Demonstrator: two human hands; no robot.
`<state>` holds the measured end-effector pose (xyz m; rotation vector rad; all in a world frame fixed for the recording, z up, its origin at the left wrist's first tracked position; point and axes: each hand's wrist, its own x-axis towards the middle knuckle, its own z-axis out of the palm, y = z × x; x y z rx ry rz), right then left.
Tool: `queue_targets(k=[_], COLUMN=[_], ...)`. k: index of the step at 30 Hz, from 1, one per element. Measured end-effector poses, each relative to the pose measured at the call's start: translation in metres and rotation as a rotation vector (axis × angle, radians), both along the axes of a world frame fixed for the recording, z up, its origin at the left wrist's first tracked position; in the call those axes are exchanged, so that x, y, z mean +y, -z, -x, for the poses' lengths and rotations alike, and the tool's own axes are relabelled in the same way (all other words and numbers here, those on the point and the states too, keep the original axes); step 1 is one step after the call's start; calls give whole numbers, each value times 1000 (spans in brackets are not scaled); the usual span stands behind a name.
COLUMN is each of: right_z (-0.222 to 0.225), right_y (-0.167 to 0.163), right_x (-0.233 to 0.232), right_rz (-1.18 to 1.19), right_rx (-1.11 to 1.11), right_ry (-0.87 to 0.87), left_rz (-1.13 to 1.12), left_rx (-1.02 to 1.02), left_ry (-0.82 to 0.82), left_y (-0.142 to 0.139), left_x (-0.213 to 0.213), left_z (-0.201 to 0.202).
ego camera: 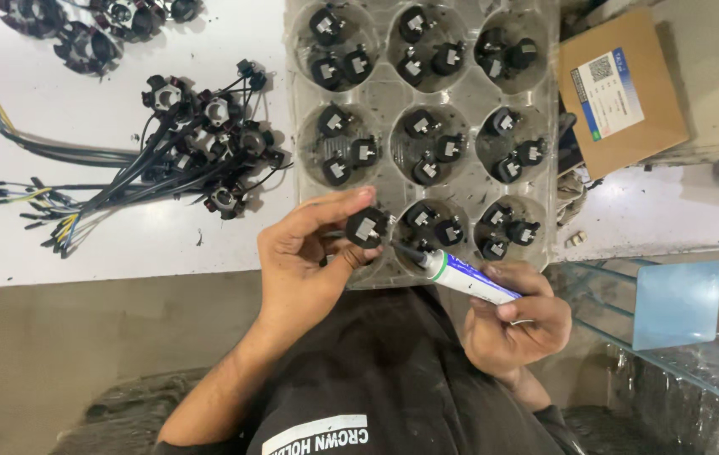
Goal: The person picks black electrical plug connectors one at a time from a plastic tray and squeezes a bead of adhesive from a tube onto each connector, then places the treated connector back into the tray. Around 00:30 they wipe the adhesive tube nozzle with a cloth before resuming application.
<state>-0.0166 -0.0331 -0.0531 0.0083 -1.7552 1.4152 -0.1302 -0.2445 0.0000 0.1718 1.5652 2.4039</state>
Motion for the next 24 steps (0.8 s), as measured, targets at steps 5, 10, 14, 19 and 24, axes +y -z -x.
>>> queue_targets(k=[5,10,14,19,24], right_z=[3,14,8,2,-4], right_y=[-10,-11,-21,-23,-24], right_x=[-18,-39,-38,-30,-23], right_rz=[-124,-94,-278,-374,-394], right_rx=[4,174,55,32,-32], right_ry=[-6,11,-38,-64,-158], left_rz=[52,76,80,63,0], left_rx=[63,54,45,19,-27], left_ry=[-6,-14,-17,-8,16], left_y=[3,-4,-2,8,14], left_x=[-21,-30,-32,-36,-38], left_z=[-21,-23,-27,-33,-36])
